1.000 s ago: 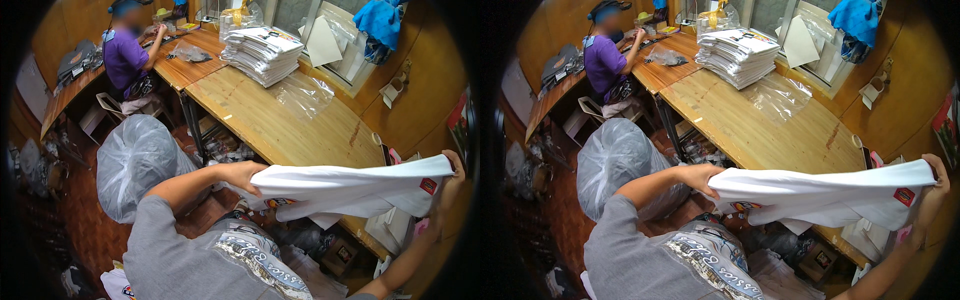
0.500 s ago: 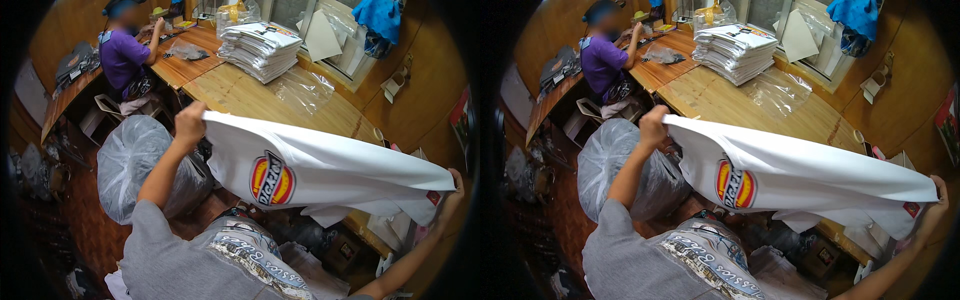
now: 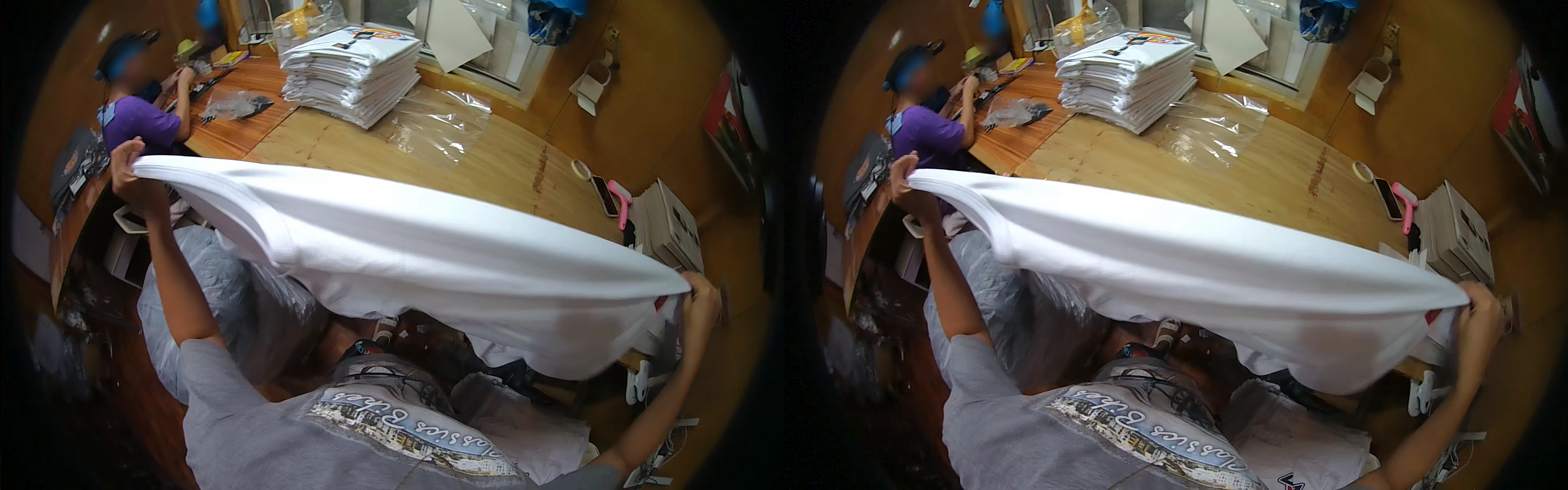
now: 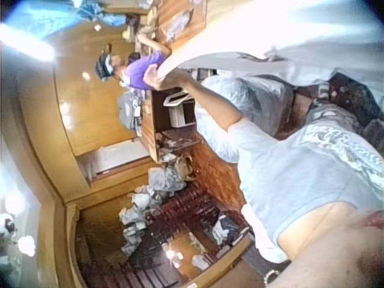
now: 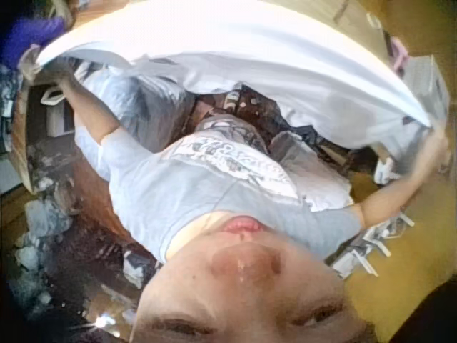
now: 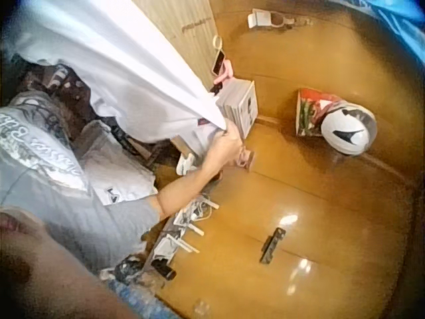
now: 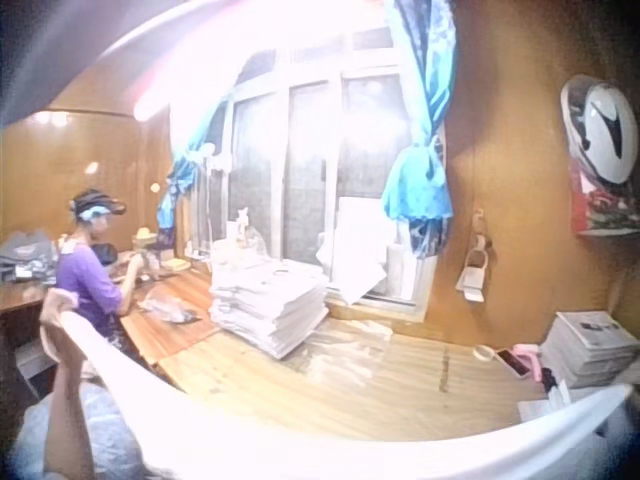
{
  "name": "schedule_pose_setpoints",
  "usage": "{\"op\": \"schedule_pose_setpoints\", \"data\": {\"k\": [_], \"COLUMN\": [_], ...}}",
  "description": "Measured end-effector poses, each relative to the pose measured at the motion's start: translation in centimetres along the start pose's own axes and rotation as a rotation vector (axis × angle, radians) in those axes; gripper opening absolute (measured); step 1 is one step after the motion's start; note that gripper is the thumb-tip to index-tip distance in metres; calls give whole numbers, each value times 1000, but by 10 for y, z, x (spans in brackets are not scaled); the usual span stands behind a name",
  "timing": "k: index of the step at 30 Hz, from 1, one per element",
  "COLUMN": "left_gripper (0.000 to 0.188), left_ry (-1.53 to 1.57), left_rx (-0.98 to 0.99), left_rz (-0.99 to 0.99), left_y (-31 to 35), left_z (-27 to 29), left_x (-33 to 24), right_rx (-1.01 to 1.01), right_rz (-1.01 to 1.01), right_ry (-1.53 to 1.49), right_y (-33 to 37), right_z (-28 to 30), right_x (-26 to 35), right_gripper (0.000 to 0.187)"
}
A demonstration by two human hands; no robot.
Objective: The person folds white t-shirts on a wooden table. They place a cardboard insert inside each shirt, fold the sleeves and body, and stack the folded shirts. The person also handles plastic bags and tags during the process.
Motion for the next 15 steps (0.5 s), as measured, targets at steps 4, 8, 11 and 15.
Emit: {"op": "schedule_pose_setpoints", "data": {"k": [4,8,11,15], "left_gripper": [15,22,30,34], "left_ry": [120,475,241,231], "left_rx": [-145,395,1185,742], "left_rz": [-208,168,11,-39], "left_y": [-53,-36,-19,-41], "left_z": [-4,-127,-187,-259], "left_x": [23,29,-35,-21], "right_rx": [-576,-347,112,-380], "right_rz": [-298,-636,-580,-402], "right_ry": [-596,-1393,-1818,-2032], "right_y": [-21,-64,-135,-199], "right_z": [27,-5,-98,-100], "right_x": [-71,-125,-98,-124], "right_gripper": [25,42,34,28]}}
Point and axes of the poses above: each hand's wrist, its own y-axis away from the middle knuckle, its own z-axis out of the back of the hand, x = y × z, the point moved 1 cm from there along -y, towards the middle knuckle
